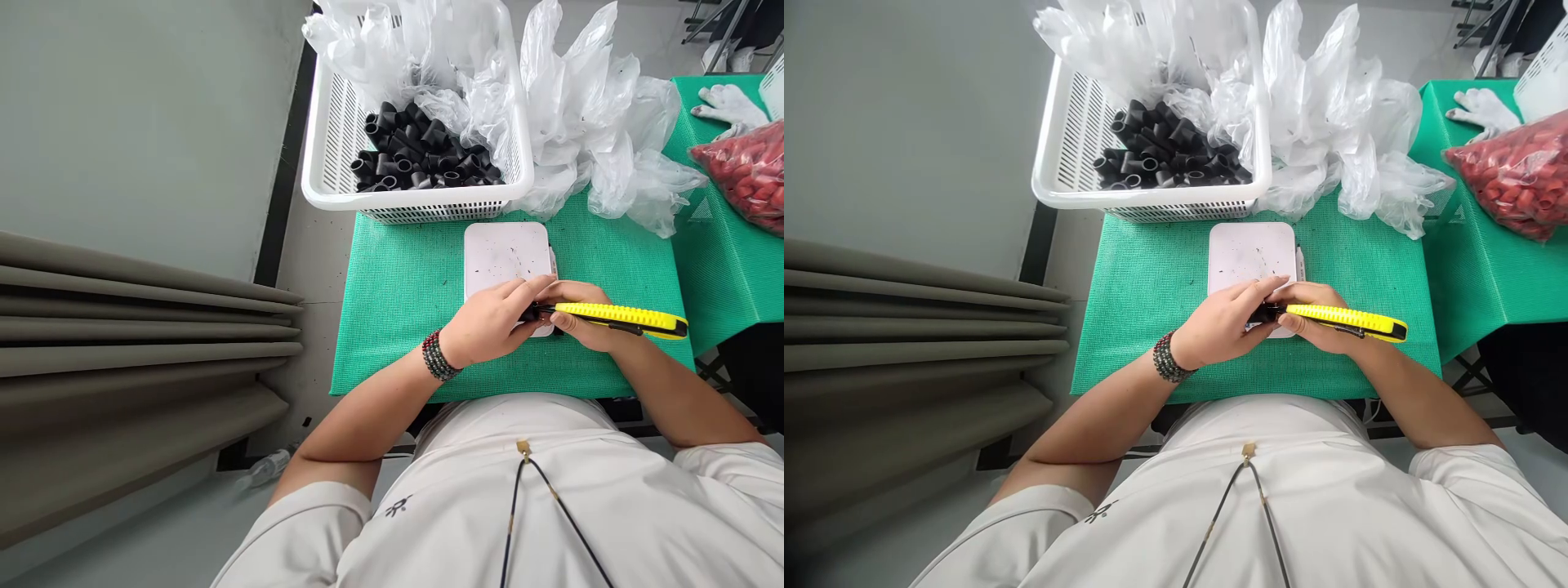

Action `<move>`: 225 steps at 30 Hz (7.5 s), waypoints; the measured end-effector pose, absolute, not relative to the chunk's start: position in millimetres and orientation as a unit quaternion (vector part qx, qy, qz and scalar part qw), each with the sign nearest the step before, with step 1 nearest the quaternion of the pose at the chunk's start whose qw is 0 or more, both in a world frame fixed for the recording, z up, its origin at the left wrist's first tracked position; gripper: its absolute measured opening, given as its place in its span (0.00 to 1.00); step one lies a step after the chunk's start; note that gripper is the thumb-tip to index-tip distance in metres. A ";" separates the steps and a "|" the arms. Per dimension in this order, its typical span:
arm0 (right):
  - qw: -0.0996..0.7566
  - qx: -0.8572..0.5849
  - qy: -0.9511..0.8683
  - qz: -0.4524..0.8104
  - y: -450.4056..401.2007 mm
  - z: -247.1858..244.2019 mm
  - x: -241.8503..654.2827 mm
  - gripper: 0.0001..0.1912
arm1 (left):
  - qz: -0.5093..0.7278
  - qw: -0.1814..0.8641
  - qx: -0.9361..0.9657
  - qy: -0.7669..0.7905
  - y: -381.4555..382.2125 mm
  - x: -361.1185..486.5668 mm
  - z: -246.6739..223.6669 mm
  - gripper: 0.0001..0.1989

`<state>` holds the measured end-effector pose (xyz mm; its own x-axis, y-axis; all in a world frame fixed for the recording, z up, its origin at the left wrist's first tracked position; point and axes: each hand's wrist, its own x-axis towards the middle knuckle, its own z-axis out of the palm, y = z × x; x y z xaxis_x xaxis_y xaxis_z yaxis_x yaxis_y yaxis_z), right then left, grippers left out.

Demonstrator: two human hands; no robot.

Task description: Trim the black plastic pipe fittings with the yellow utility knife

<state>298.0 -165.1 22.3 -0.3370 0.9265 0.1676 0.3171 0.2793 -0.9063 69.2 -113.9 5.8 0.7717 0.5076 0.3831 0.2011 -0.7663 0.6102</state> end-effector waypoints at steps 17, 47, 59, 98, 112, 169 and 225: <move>0.341 -0.431 -0.736 0.395 -162.7 25.2 299.3 0.29 | 0.217 0.267 0.916 0.207 -115.5 68.0 11.7 0.27; 0.352 -0.400 -0.759 0.374 -161.2 20.1 296.9 0.23 | 0.231 0.293 0.907 0.196 -116.3 69.5 8.2 0.27; 0.402 -0.419 -0.649 0.492 -165.1 23.5 298.0 0.24 | 0.280 0.312 0.889 0.184 -119.8 68.9 4.9 0.35; 0.441 -0.390 -0.633 0.503 -164.9 15.4 288.2 0.23 | 0.317 0.316 0.871 0.202 -119.0 71.4 -0.5 0.51; 0.442 -0.400 -0.592 0.543 -174.2 5.2 274.5 0.20 | 0.352 0.250 0.882 0.187 -119.7 73.0 -7.0 0.46; 0.541 -0.393 -0.413 0.619 -167.6 20.6 281.9 0.17 | 0.417 0.300 0.827 0.227 -113.4 67.1 7.9 0.18; 0.473 -0.405 -0.424 0.658 -163.0 15.2 292.3 0.24 | 0.341 0.297 0.859 0.242 -115.7 63.6 9.5 0.23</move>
